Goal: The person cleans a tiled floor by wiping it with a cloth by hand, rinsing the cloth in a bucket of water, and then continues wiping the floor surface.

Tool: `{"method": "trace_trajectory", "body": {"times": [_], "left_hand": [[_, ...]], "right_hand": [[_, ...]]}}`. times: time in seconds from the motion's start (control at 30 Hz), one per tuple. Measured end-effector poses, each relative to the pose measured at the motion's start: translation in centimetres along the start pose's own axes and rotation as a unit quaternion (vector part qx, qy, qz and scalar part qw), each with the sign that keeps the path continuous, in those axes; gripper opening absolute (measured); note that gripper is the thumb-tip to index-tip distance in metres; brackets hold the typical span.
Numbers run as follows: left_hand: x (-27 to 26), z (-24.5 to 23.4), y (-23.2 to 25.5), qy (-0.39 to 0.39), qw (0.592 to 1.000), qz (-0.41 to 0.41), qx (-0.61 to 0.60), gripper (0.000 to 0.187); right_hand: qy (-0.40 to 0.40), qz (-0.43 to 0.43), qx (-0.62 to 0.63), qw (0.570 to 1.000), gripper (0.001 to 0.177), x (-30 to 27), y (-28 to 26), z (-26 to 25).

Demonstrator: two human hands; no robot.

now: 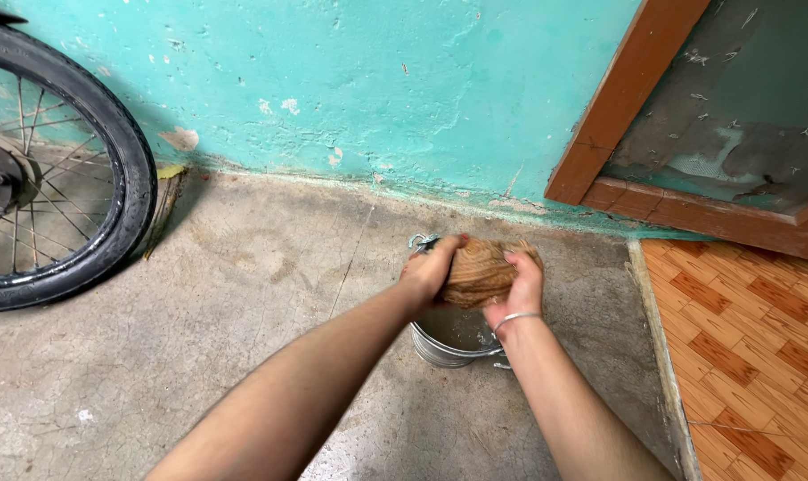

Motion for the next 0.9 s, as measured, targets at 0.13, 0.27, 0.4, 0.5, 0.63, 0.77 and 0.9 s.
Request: {"method": "trace_trajectory", "body": {"times": [0.13,0.27,0.4,0.5,0.63,0.77,0.9], "left_hand": [[0.1,-0.2,2.0,0.069,0.993,0.086,0.037,0.077],[-2.6,-1.0,4.0,0.134,0.964,0.212,0.084,0.067],[-5.6,-0.1,6.2,0.117,0.923,0.295,0.219,0.06],[-7.4,0.6,7.1,0.116,0.87,0.379,0.293,0.055],[-6.7,1.5,7.1,0.069,0.823,0.391,0.406,0.054],[-4.1,0.5,5.7,0.029,0.877,0.354,0.325,0.08],[0.2,-0.3,2.4,0.042,0.953,0.208,0.217,0.106]], "right_hand": [[-0.05,0.003,-0.026,0.998,0.057,-1.8,-1.0,2.8],[-0.058,0.106,-0.049,0.991,0.09,-3.1,0.2,3.9],[-0.098,0.144,-0.072,0.982,0.083,-2.7,1.2,4.0],[-0.114,0.168,-0.091,0.975,0.078,-2.0,1.4,3.6],[-0.114,0.17,-0.08,0.976,0.072,-2.1,1.4,3.3],[-0.046,0.12,-0.032,0.991,0.06,-0.9,1.1,1.8],[-0.047,0.023,0.004,0.999,0.051,0.5,-0.4,1.2]]}}
Point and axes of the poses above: each hand's wrist, its own x-axis towards the middle knuckle, its own z-axis out of the palm, y = z × x, the point moved 9 cm from there along x, towards the middle knuckle, and after that the axes turned 5 degrees about -x, right-handed, at the moved point
